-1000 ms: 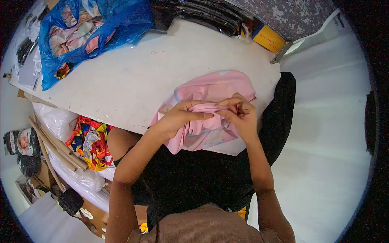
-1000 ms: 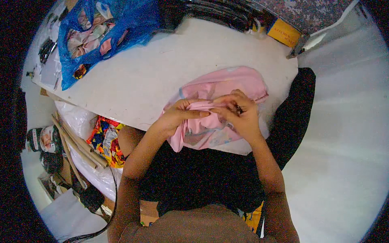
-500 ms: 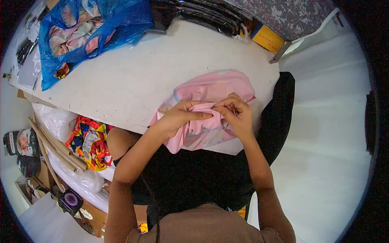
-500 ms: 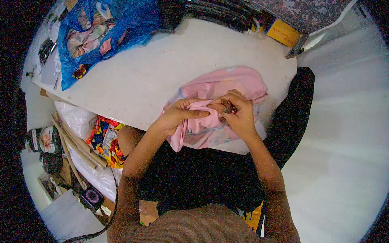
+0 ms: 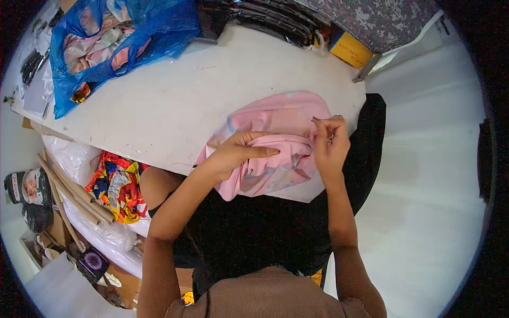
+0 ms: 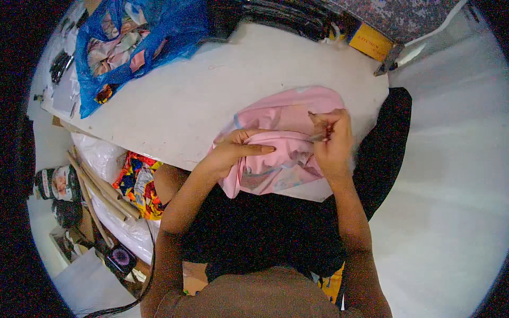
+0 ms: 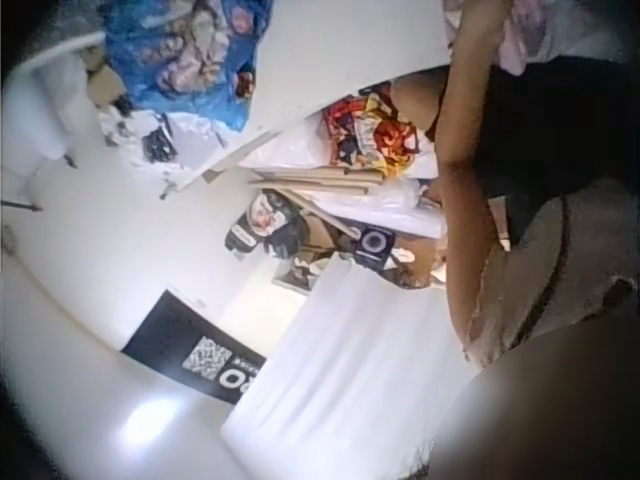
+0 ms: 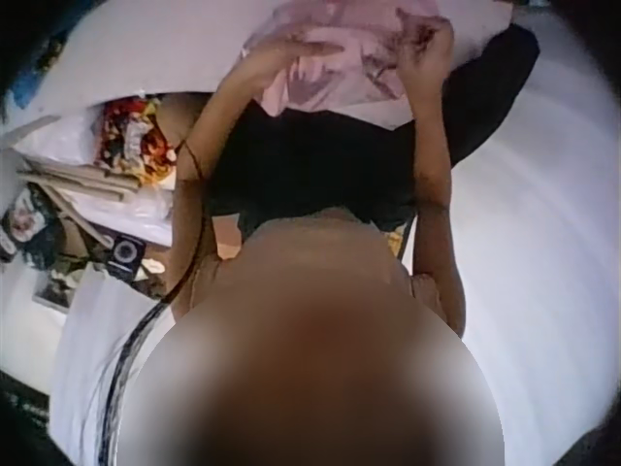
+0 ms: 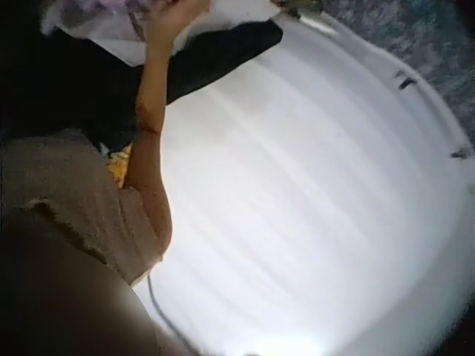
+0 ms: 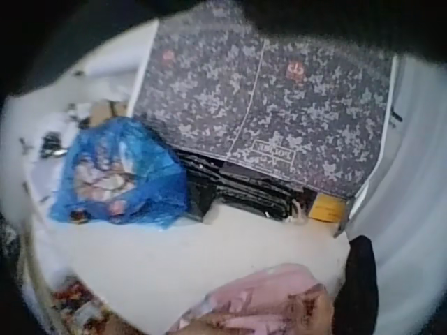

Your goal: Repairing or modifying a pink garment using scissors, needle, and thread.

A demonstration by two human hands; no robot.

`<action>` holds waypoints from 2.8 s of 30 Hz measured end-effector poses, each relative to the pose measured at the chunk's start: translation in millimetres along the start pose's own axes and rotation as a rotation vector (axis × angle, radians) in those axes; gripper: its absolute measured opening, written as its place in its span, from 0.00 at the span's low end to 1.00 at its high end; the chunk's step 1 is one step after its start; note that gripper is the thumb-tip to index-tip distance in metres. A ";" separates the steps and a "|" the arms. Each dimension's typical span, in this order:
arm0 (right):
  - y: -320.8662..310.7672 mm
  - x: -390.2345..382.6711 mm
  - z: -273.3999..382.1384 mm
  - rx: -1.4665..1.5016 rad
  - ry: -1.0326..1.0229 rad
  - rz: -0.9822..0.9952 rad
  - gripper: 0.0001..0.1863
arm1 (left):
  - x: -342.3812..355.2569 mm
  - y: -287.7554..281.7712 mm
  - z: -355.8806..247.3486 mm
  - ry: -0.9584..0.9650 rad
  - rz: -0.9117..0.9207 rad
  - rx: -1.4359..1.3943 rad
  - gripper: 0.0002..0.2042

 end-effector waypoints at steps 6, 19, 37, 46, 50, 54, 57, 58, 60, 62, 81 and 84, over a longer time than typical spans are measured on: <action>7.6 5.5 13.7 0.428 0.204 0.162 0.11 | -3.2 2.0 -3.6 -0.012 0.007 -0.042 0.18; 14.1 2.7 18.6 0.326 -0.079 0.207 0.16 | 0.7 0.7 -0.6 -0.013 0.034 -0.087 0.17; 5.3 -8.5 39.9 0.170 -0.016 -0.033 0.05 | -4.8 6.6 5.9 -0.122 0.053 -0.175 0.15; -8.6 1.9 -7.0 0.378 0.525 -0.205 0.03 | -3.5 11.0 2.7 -0.029 0.055 -0.152 0.14; -13.3 9.0 -4.0 0.646 0.597 0.020 0.04 | -2.6 5.4 1.3 -0.051 -0.020 -0.173 0.13; -20.4 12.1 1.3 0.268 0.366 0.261 0.07 | -0.3 0.7 0.4 -0.026 -0.074 -0.138 0.13; -18.8 9.5 -0.6 0.240 0.374 0.328 0.09 | 0.3 -2.6 0.1 -0.019 -0.083 -0.115 0.14; -18.3 8.3 -0.8 0.225 0.377 0.363 0.10 | 0.0 -3.1 0.1 -0.031 -0.077 -0.114 0.14; -18.3 8.7 2.1 0.249 0.374 0.369 0.11 | 0.9 -4.0 1.3 -0.046 -0.070 -0.112 0.15; -17.0 8.9 6.2 0.301 0.358 0.383 0.14 | 3.1 -6.2 3.3 -0.027 -0.056 -0.102 0.15; -33.7 10.4 -4.4 0.156 0.257 0.315 0.20 | -1.9 2.0 -13.7 0.169 -0.080 0.016 0.14; -32.9 10.7 -4.3 0.163 0.250 0.321 0.20 | -1.1 -0.2 -15.5 0.240 -0.088 -0.003 0.15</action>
Point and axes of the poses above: each hand's wrist, its own x-axis towards the middle knuckle, its own y-axis out of the palm, z = x × y, the point moved 5 cm from there along x, towards the middle knuckle, and after that the axes turned 8 degrees about -z, right-handed, at the moved point
